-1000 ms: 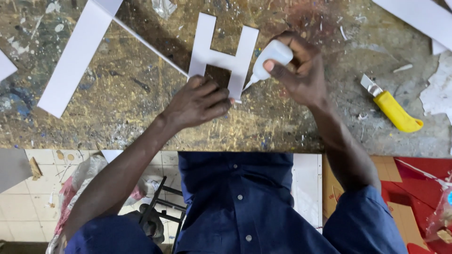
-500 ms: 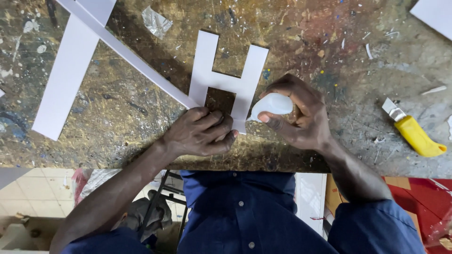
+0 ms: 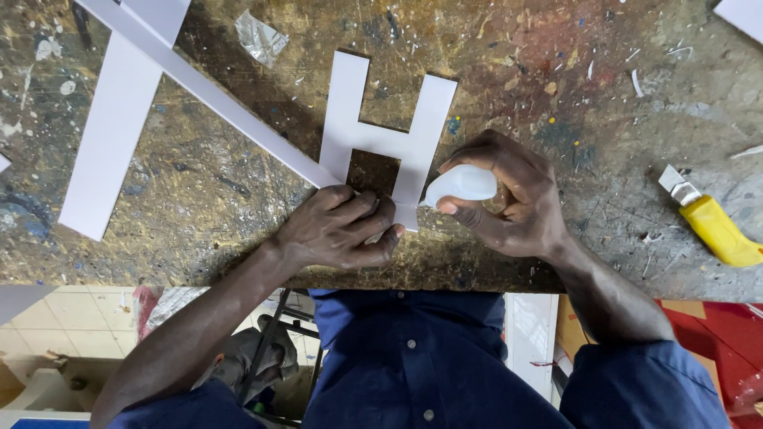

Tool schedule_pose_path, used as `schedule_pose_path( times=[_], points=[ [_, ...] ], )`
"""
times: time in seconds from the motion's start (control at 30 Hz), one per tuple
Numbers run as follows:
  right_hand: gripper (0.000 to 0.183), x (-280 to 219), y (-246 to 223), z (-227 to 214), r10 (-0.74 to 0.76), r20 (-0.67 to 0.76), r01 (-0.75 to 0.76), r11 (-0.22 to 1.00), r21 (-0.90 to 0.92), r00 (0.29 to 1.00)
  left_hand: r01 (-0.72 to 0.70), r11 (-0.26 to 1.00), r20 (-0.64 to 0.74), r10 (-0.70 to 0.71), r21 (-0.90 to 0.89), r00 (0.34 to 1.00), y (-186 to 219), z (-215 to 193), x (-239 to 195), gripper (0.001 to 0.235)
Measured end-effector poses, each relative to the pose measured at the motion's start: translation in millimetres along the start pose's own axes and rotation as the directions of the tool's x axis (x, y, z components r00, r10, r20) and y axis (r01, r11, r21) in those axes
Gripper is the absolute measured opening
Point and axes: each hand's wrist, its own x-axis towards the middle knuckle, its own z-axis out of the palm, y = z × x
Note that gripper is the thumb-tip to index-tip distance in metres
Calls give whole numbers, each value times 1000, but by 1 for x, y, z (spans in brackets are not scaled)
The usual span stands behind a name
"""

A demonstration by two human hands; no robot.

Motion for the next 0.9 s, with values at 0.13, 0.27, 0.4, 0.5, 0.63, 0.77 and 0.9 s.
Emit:
schedule_pose_path(
  times=[0.13, 0.27, 0.4, 0.5, 0.63, 0.77, 0.9],
  points=[
    [35, 0, 2, 1, -20, 2, 20, 999, 45, 1000, 3, 1000, -16, -4, -9, 1000, 0, 0, 1, 14],
    [34, -2, 3, 2, 23, 6, -23, 999, 35, 1000, 6, 1000, -21, -6, -30, 1000, -1, 0, 2, 16],
    [33, 2, -1, 3, 17, 5, -17, 998, 60, 1000, 3, 999, -3, -3, -36, 1000, -1, -1, 2, 13],
    [35, 5, -3, 3, 10, 7, -11, 998, 59, 1000, 5, 999, -17, -6, -33, 1000, -1, -1, 2, 14],
    [33, 3, -2, 4, 19, -2, -19, 996, 93, 1000, 15, 998, -5, -15, -56, 1000, 0, 0, 0, 13],
    [36, 0, 2, 5, 21, 4, -21, 998, 64, 1000, 14, 998, -9, -15, -54, 1000, -1, 0, 0, 15],
    [35, 0, 5, 4, -5, 11, 4, 997, 77, 1000, 11, 999, -11, -11, -49, 1000, -1, 0, 0, 17]
  ],
)
